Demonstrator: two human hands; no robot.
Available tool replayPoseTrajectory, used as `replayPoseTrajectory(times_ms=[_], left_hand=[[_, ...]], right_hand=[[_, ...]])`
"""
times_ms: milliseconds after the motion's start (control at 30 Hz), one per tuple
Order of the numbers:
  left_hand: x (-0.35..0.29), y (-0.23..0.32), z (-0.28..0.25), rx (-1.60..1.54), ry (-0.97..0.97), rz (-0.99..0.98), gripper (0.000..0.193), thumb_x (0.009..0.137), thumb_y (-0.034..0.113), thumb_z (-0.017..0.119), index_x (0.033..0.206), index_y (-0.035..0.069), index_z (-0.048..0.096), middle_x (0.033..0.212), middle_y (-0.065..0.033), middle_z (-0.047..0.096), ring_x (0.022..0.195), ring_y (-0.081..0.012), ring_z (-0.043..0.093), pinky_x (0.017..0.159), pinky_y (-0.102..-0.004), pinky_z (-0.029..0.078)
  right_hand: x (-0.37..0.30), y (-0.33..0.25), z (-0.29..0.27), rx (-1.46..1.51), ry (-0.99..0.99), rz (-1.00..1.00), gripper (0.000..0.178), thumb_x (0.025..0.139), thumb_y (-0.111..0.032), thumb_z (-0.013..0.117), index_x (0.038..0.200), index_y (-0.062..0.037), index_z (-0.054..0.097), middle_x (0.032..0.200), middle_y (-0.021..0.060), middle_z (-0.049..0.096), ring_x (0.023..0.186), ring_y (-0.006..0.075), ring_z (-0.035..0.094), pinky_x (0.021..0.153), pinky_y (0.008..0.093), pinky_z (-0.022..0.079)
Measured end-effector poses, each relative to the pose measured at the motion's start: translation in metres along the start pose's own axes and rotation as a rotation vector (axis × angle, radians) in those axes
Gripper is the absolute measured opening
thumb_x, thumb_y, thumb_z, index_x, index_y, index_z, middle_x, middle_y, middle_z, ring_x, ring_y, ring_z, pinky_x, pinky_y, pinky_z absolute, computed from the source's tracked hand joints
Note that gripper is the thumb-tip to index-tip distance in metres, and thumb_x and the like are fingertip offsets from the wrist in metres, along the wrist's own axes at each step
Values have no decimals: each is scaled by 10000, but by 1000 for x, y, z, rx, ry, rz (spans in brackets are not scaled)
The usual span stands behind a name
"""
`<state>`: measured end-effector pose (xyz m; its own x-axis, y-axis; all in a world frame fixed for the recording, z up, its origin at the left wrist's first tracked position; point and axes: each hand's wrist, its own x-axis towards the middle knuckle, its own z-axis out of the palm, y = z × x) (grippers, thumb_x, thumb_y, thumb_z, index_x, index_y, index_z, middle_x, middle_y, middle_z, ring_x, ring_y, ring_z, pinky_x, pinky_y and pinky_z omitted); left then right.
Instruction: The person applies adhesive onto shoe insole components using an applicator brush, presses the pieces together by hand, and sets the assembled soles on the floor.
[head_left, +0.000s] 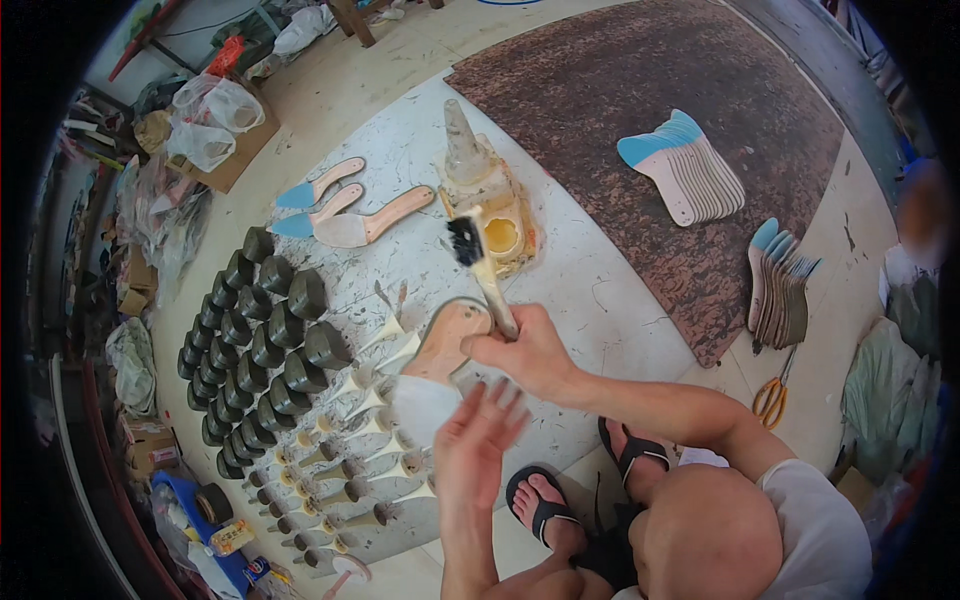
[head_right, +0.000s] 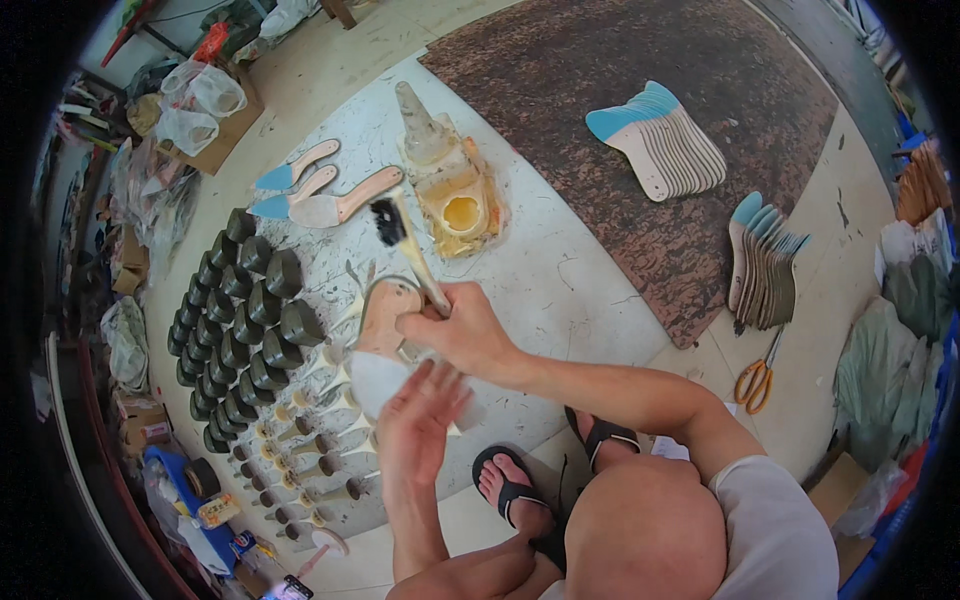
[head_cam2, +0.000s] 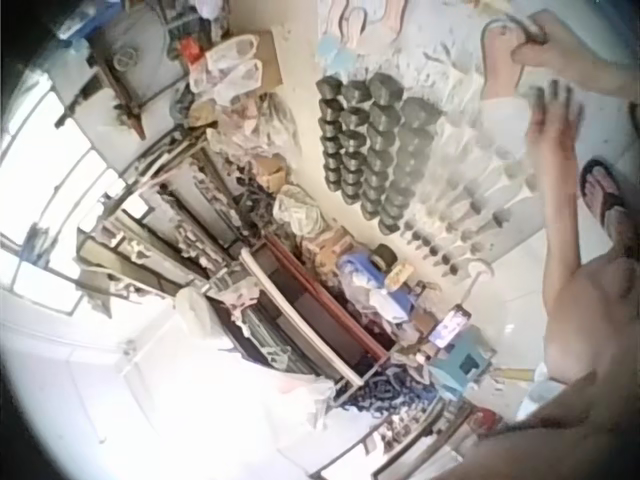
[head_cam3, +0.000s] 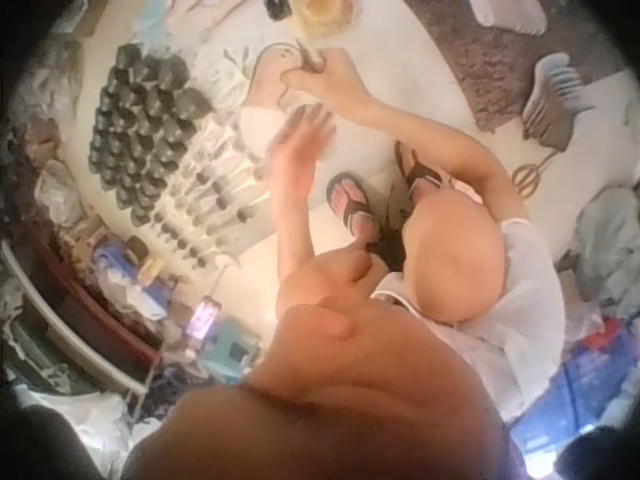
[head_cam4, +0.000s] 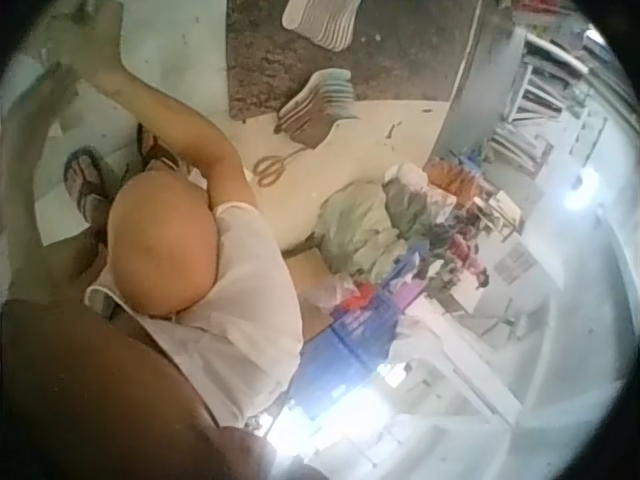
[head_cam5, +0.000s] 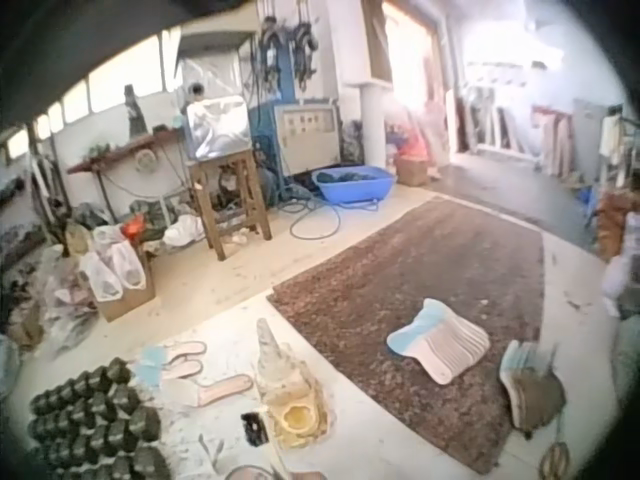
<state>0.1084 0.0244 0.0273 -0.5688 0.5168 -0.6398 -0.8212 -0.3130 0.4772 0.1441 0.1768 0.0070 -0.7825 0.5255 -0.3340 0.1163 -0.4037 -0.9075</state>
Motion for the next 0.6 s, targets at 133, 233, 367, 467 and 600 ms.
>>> replayPoseTrajectory(times_ms=[133, 233, 367, 467, 600], left_hand=[[-31, 17, 2, 702, -261, -185, 370, 808, -36, 660, 1168, -37, 572, 1124, -171, 635, 975, -239, 652, 832, -310, 535], [-24, 43, -10, 997, -49, 251, 375, 766, -36, 673, 1124, -10, 564, 1064, -114, 611, 948, -201, 609, 865, -311, 481], [21, 27, -19, 1281, -76, 504, 407, 698, 62, 724, 1057, -10, 547, 1030, -92, 595, 1017, -215, 556, 975, -350, 393], [30, 11, -26, 1259, -162, 397, 467, 699, 75, 716, 1121, -17, 539, 1084, -111, 604, 1072, -224, 544, 996, -352, 374], [31, 10, -26, 1129, -209, 253, 428, 720, 41, 689, 1123, -45, 572, 1054, -119, 646, 998, -196, 592, 917, -334, 433]], right_hand=[[20, -13, -25, -113, 4, -160, 210, 749, -188, 663, 744, 16, 615, 630, -37, 506, 597, 43, 429, 508, 248, 339], [27, -22, -38, -248, -134, -192, 255, 718, -228, 668, 695, 18, 606, 629, -6, 520, 587, 70, 440, 508, 268, 337], [27, -27, -31, -296, -256, -38, 250, 706, -228, 672, 664, 7, 597, 623, -7, 510, 587, 69, 441, 507, 267, 335], [26, -22, -22, -202, -285, -42, 236, 693, -228, 681, 667, -9, 599, 621, -9, 502, 571, 69, 434, 497, 267, 320], [24, -28, -12, -180, -370, -9, 223, 704, -199, 680, 683, 7, 596, 621, -9, 510, 580, 73, 473, 455, 264, 366]])
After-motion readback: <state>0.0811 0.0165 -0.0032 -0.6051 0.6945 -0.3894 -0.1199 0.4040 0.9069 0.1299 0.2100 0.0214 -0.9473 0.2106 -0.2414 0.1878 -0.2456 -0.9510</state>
